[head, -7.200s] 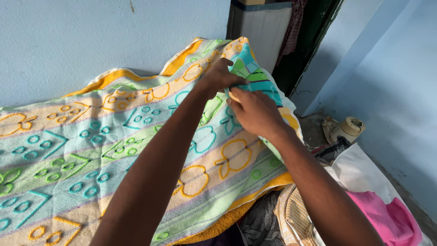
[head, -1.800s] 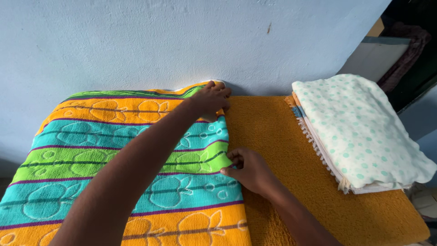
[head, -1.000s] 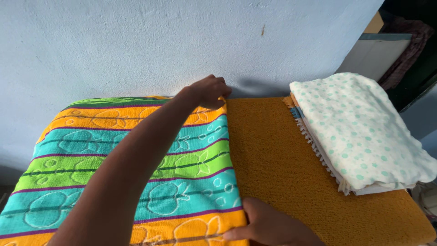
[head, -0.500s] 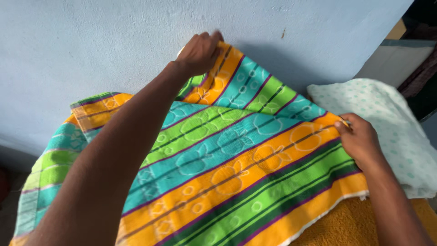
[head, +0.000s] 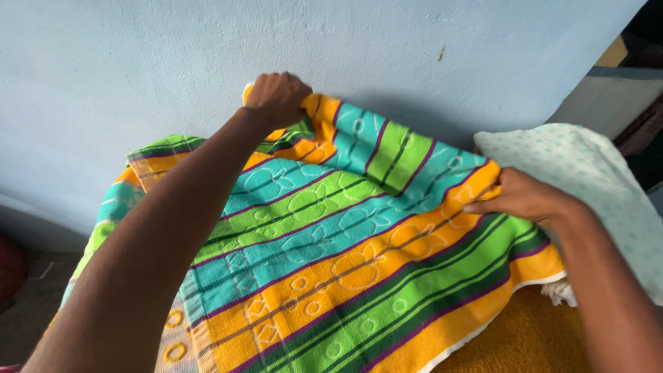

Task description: The person folds a light green patterned sheet and a multicolored towel on a yellow-covered surface. They smooth and align the items, fold them into compact rectangles, and place the folded sheet on a stack of other linens. The person then unfolds and refolds the towel, adjusting edges and smoothing the surface.

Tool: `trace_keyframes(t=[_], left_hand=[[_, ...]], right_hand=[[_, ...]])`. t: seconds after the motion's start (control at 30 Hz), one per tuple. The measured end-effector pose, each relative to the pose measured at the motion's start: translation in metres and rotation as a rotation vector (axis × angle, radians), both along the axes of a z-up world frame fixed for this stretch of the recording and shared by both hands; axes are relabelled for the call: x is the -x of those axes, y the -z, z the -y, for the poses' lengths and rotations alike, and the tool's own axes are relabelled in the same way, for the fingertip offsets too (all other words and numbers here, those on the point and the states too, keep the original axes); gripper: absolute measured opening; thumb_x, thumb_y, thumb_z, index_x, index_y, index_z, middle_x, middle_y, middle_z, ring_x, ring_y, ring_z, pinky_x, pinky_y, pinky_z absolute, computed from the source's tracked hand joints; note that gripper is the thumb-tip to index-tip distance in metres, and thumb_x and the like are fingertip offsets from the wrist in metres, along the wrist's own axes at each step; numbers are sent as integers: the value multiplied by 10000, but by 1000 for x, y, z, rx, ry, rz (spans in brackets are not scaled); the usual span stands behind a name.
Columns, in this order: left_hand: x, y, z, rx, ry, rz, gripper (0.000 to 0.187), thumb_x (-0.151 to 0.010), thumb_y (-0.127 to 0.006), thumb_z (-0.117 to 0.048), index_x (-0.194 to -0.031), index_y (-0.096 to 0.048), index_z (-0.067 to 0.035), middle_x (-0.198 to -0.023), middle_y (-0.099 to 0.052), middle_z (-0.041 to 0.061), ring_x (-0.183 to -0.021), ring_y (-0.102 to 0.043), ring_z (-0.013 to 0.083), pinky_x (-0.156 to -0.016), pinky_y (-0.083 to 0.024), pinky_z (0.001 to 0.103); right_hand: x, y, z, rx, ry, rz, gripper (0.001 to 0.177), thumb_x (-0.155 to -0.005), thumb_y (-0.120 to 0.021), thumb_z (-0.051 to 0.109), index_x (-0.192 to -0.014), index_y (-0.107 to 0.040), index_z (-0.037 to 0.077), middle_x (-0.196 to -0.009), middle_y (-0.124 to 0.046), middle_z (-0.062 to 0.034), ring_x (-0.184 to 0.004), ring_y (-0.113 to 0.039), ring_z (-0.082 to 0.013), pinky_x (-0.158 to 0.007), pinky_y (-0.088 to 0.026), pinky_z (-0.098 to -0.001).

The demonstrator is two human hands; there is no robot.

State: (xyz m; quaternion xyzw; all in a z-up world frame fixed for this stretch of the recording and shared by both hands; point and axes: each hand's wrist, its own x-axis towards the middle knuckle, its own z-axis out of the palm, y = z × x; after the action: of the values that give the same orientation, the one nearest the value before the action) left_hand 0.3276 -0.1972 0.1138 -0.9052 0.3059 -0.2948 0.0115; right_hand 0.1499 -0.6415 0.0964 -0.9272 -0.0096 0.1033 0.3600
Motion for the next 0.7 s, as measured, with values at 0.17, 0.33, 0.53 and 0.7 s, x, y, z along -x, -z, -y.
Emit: trace_keyframes(t=[0.17,0.33,0.53,0.7], left_hand=[[-16,-24,5,407,-22,440,161,-802,-741,-118,-963,-740,-110,-1005,-642,123,-999,-590,343,-824,-450,496],[-32,-46,56,514,-28,579,108,-860,-714,-112,-966,-696,-101,-1056,-575,112,-1114,-502,306,-879,-379,455],[-53,-58,146,325,234,697,144,-915,-635,-176,-1047,-662,-127,-1129,-536,116,-1120,-494,292,-912,-389,442],[-63,-42,211,283,424,515,204,-981,-593,-148,-1175,-626,-93,-1225,-490,140,-1155,-531,321,-959,-461,453]], right_hand=[[17,-31,10,63,202,-72,448,-856,-762,214,-1256,-716,17,-1118,-817,-120,-986,-751,-227,-885,-584,-389],[62,-47,0,-110,216,-209,472,-838,-772,252,-1254,-708,39,-1091,-829,-102,-925,-757,-212,-830,-613,-383],[112,-30,32,-230,300,-212,449,-853,-755,262,-1236,-664,46,-1098,-830,-79,-914,-750,-175,-810,-609,-368],[128,-22,76,33,462,-162,326,-941,-758,198,-1206,-686,23,-1050,-770,-222,-874,-745,-299,-751,-620,-429]])
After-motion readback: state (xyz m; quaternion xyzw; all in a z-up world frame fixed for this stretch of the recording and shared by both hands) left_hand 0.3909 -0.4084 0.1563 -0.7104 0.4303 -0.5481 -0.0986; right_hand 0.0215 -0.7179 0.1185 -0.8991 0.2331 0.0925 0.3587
